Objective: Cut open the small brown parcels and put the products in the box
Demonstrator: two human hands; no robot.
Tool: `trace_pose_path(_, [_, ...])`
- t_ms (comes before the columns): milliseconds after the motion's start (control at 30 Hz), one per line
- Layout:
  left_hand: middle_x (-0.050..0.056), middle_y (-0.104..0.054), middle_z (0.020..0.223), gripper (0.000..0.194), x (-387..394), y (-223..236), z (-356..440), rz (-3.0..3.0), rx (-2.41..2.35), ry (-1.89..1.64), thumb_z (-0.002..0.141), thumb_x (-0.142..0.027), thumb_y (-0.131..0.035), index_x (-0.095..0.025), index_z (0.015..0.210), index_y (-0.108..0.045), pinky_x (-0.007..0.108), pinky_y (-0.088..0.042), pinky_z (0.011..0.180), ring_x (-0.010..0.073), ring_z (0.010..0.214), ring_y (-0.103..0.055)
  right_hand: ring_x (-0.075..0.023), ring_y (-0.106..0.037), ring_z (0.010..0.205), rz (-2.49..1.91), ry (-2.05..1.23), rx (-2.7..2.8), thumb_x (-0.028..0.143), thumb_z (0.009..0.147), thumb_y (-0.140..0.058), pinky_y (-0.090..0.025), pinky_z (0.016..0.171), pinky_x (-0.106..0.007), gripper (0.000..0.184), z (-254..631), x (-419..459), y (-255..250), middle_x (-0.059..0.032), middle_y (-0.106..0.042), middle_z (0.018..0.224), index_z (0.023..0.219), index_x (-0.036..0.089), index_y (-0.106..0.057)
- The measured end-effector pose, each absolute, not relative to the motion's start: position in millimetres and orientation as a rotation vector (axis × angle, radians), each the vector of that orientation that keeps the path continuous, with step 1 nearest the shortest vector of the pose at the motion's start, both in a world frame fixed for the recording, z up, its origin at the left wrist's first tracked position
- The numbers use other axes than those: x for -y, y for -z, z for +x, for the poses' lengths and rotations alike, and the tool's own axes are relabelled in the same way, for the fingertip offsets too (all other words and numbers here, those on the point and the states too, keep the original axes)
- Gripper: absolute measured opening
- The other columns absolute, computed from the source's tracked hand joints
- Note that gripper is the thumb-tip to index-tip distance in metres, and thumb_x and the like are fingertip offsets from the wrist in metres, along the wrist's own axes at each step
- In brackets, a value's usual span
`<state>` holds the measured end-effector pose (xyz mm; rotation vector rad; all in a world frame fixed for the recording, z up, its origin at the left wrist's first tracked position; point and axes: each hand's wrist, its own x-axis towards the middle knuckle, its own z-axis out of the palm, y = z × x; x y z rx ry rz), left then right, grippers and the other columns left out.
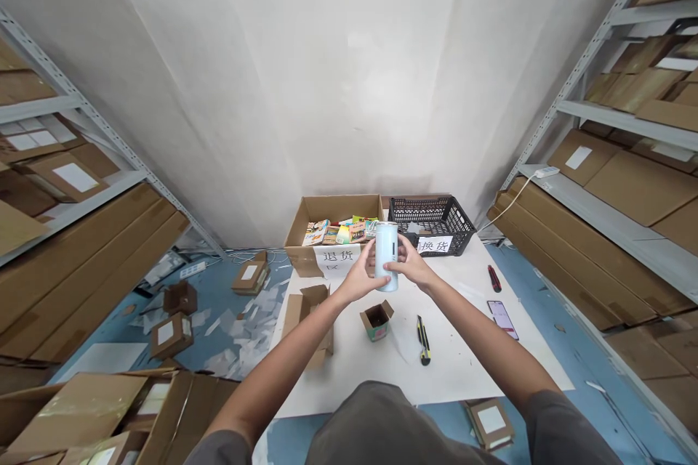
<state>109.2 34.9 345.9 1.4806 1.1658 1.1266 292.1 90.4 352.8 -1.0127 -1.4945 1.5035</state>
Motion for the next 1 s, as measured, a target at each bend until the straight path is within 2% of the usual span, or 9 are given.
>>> trace_pose_path(100, [0.015,-0.051,0.146,0.124,-35.4,-343.5,106.4,1.504,-1.168,-1.125,0.066,-0.036,-0.091,-0.034,0.165,-0.017,0.036,-0.061,0.08,0.0281,0.116,-0.063,-0.0244,-0.068,0.095,-1.031,-1.417,1.486,0.029,0.06,-0.091,-0.057,0.091,-0.046,0.109,291.8,-89.5,-352.1,-0.0051,-0.064,0.113,0.153,0.03,-0.035])
trace_pose_path(167, [0.016,-0.052,0.146,0.124,-36.2,-340.3,104.4,1.476,-1.113,-1.127,0.07,-0.039,-0.088,-0.033,0.166,-0.011,0.039,-0.061,0.084,0.0298,0.119,-0.063,-0.0245,-0.068,0.097,-0.991,-1.472,1.486,0.031,0.064,-0.09,-0.057,0.092,-0.046,0.106,292.5,-89.2,-350.9,-0.0045,-0.065,0.112,0.154,0.032,-0.035])
trace_pose_path(333, [0.018,-0.042,0.158,0.13,-34.9,-335.2,103.6,1.558,-1.204,-1.164,0.066,-0.042,-0.092,-0.031,0.167,-0.01,0.046,-0.057,0.099,0.0338,0.131,-0.056,-0.024,-0.068,0.096,-0.96,-1.525,1.456,0.033,0.062,-0.094,-0.057,0.091,-0.046,0.104,292.5,-86.6,-344.0,-0.0052,-0.065,0.113,0.151,0.03,-0.041])
trace_pose_path(500, [0.015,-0.05,0.151,0.123,-26.8,-338.4,109.9,1.528,-1.198,-1.188,0.07,-0.037,-0.089,-0.033,0.166,-0.012,0.041,-0.06,0.091,0.0284,0.118,-0.064,-0.0269,-0.067,0.108,-0.901,-1.663,1.408,0.034,0.064,-0.094,-0.057,0.093,-0.046,0.104,291.0,-84.7,-336.7,-0.0076,-0.066,0.123,0.152,0.033,-0.037])
trace_pose_path(633, [0.015,-0.051,0.151,0.122,-23.5,-333.5,107.0,1.556,-1.151,-1.117,0.069,-0.038,-0.089,-0.032,0.166,-0.014,0.042,-0.06,0.09,0.0289,0.119,-0.064,-0.0286,-0.067,0.108,-0.924,-1.68,1.42,0.033,0.063,-0.093,-0.059,0.089,-0.046,0.102,293.6,-86.3,-329.6,-0.0086,-0.066,0.125,0.149,0.032,-0.038])
trace_pose_path(700, [0.016,-0.05,0.152,0.119,-27.0,-331.1,100.4,1.605,-1.168,-1.1,0.069,-0.04,-0.089,-0.031,0.165,-0.02,0.044,-0.059,0.094,0.029,0.12,-0.063,-0.0273,-0.067,0.106,-0.943,-1.642,1.444,0.033,0.065,-0.093,-0.058,0.091,-0.047,0.101,295.4,-88.5,-323.6,-0.0082,-0.066,0.124,0.149,0.032,-0.038])
trace_pose_path(867, [0.013,-0.043,0.16,0.085,-59.0,-345.7,76.1,1.667,-1.289,-1.258,0.085,-0.048,-0.076,-0.031,0.159,-0.037,0.046,-0.054,0.103,0.0292,0.131,-0.056,-0.0247,-0.064,0.103,-0.953,-1.476,1.635,0.037,0.064,-0.093,-0.052,0.098,-0.048,0.106,296.0,-92.2,-301.5,-0.0086,-0.064,0.122,0.153,0.027,-0.036])
trace_pose_path(1000, [0.013,-0.056,0.151,0.086,-90.0,-358.3,63.3,1.801,-1.073,-1.038,0.076,-0.046,-0.084,-0.026,0.152,-0.05,0.046,-0.054,0.103,0.0317,0.134,-0.055,-0.0245,-0.061,0.106,-0.933,-1.431,1.753,0.04,0.067,-0.09,-0.051,0.098,-0.047,0.105,292.3,-83.7,-277.1,-0.0096,-0.061,0.128,0.155,0.028,-0.034])
